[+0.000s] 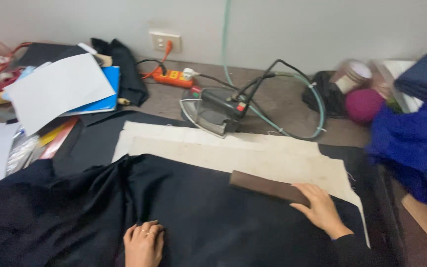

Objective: Ironing and pressing seams of a dark garment using a steam iron and a wooden clapper on a workstation.

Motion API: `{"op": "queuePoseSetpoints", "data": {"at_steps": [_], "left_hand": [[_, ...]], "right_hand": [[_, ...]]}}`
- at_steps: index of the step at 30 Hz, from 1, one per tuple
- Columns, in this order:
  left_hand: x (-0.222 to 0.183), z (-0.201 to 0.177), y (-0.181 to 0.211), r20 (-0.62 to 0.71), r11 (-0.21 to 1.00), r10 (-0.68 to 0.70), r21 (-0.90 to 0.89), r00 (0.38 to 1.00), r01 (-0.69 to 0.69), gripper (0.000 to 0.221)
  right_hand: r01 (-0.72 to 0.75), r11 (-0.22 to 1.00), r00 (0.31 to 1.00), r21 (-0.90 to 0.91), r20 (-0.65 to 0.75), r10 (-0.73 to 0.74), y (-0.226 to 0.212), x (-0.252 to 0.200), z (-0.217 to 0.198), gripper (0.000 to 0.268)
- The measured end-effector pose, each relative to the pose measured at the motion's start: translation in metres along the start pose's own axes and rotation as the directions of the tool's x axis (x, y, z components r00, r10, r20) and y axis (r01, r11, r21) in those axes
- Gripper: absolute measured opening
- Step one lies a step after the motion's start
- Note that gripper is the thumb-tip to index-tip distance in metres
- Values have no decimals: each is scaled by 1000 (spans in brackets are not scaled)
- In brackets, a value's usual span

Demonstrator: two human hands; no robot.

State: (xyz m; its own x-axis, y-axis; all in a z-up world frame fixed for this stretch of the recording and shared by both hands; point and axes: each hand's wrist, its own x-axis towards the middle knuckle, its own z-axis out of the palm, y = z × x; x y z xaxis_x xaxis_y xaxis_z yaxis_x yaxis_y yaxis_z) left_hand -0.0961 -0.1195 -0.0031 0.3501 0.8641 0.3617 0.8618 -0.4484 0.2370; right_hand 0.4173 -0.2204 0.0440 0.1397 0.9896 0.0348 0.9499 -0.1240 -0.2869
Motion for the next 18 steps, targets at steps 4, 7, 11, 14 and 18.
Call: {"op": "queuePoseSetpoints", "data": {"at_steps": [4, 7, 11, 14, 18], "left_hand": [[-5, 22, -4, -20, 993, -6, 121, 1000, 8, 10], [-3, 29, 0, -114, 978, -39, 198, 993, 61, 14], [-8, 32, -1, -36, 971, -136, 193, 990, 140, 13], [-11, 46, -8, -44, 962, -142, 228, 989, 149, 16], [0, 25, 9, -22, 974, -125, 186, 992, 126, 12]], "right_hand": [[-150, 988, 989, -25, -18, 150, 38, -20, -6, 62], [-180, 984, 982, 8, -57, 180, 42, -22, -32, 58], [-164, 980, 937, 109, -294, 189, 85, -45, -64, 56], [-314, 945, 886, 85, -333, 324, 148, -78, -63, 56], [-404, 878, 818, 256, -329, 472, 199, -119, -41, 53]]}}
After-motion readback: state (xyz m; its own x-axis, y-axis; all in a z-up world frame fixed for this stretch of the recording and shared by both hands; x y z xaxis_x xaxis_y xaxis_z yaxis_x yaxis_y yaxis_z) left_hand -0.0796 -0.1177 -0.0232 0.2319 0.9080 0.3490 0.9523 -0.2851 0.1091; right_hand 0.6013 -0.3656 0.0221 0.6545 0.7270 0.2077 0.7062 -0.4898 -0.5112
